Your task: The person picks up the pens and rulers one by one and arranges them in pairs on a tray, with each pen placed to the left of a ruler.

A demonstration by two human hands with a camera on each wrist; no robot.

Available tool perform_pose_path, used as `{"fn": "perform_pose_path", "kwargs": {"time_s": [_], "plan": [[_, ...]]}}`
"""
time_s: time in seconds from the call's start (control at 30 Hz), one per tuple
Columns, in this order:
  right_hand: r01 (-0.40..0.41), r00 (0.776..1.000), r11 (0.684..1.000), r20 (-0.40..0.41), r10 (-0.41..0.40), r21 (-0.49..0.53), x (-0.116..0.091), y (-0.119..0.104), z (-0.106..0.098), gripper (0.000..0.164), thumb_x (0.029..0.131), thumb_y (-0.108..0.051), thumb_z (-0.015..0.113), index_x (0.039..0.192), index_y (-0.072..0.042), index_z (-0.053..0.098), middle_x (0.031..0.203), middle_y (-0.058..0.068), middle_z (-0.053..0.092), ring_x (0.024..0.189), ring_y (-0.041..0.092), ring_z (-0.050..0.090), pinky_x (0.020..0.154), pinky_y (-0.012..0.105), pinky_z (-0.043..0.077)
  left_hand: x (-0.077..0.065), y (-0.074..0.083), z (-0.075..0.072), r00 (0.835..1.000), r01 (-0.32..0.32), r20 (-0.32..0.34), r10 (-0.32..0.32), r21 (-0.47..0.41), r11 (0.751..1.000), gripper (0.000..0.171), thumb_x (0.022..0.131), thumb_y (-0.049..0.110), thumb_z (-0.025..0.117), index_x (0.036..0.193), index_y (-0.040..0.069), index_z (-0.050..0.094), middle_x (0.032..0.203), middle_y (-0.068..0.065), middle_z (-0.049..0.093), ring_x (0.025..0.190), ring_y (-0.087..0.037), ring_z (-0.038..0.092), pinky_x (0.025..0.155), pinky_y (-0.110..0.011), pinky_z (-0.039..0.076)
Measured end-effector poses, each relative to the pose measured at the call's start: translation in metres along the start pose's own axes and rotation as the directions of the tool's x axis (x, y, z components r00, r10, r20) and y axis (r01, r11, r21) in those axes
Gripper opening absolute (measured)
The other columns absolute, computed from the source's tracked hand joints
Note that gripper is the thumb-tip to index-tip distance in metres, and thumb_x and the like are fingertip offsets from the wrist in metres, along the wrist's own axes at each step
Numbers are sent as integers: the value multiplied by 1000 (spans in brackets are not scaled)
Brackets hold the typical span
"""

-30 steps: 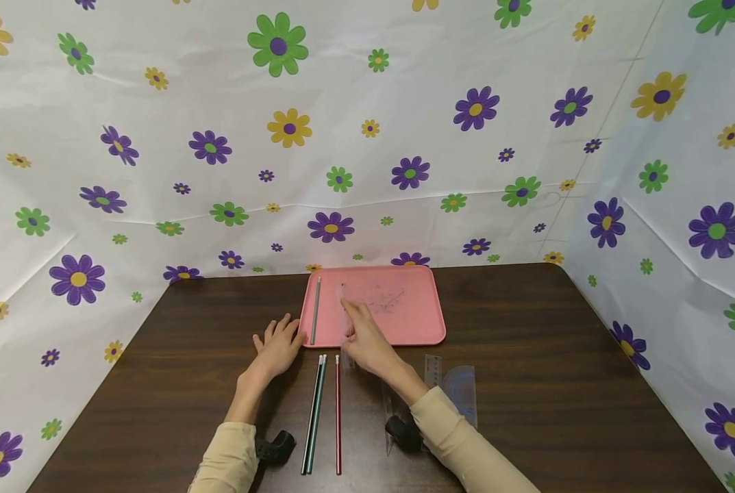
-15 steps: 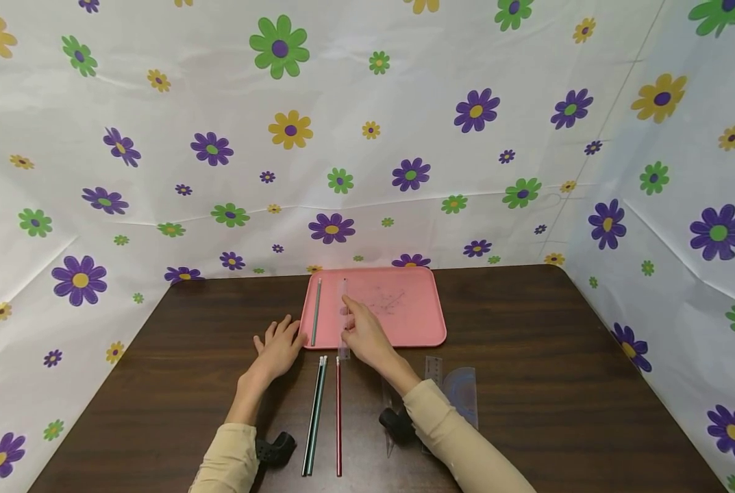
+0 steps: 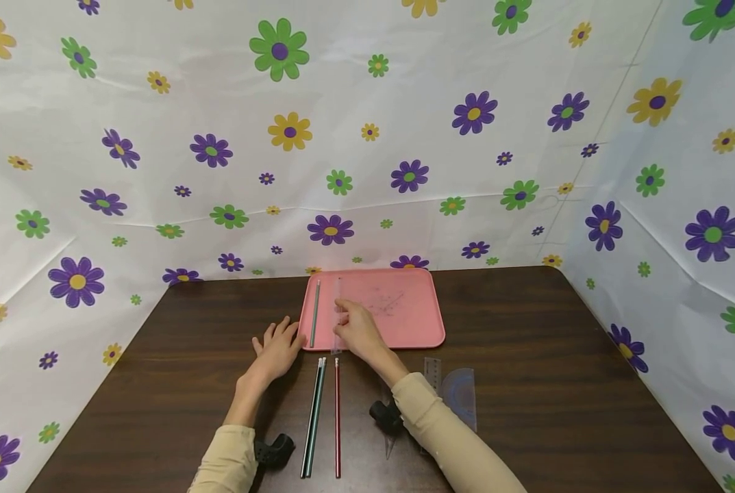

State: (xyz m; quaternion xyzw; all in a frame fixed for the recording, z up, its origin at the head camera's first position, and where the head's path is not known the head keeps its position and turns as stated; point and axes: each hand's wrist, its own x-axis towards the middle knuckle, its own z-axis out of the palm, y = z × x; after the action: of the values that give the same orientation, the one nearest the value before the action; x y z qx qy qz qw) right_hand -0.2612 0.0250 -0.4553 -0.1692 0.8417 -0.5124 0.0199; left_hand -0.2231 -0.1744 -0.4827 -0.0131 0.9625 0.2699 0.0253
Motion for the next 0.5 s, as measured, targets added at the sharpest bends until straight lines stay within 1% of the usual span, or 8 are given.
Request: {"fn": "perform_pose_path", "kwargs": {"time_s": [0.17,0.3,0.4,0.5], "plan": [[-9,999,999,33,11,-40,3,-4,2,65,84,3,66,146,1,46,135,18,58,93,21,61,64,23,50,0,-1,1,1000,-2,0,2,10,1000,50,107,33,41,147,4,45,160,-23,28,147,-52,15,108,-80,1],[13,998,998,54,-10,-58,6,-5,3,72,82,7,64,149,2,40,140,20,51,79,17,55,57,20,44,0,0,0,1000,-3,2,3,12,1000,50,107,33,41,147,4,45,160,-24,28,147,-52,15,108,-80,1],[27,997,997,73,-22,-71,9,-5,4,75,83,9,62,152,2,35,143,22,47,68,13,49,53,20,40,0,0,0,1000,-3,0,3,8,1000,50,107,32,41,147,4,46,160,-24,28,147,-52,15,108,-80,1],[30,996,996,82,-23,-84,12,-4,6,73,85,9,62,152,2,34,145,23,46,66,12,47,53,19,40,0,1,0,1000,-2,-2,2,6,1000,49,106,32,42,146,4,46,160,-24,28,147,-53,16,108,-80,1]]}}
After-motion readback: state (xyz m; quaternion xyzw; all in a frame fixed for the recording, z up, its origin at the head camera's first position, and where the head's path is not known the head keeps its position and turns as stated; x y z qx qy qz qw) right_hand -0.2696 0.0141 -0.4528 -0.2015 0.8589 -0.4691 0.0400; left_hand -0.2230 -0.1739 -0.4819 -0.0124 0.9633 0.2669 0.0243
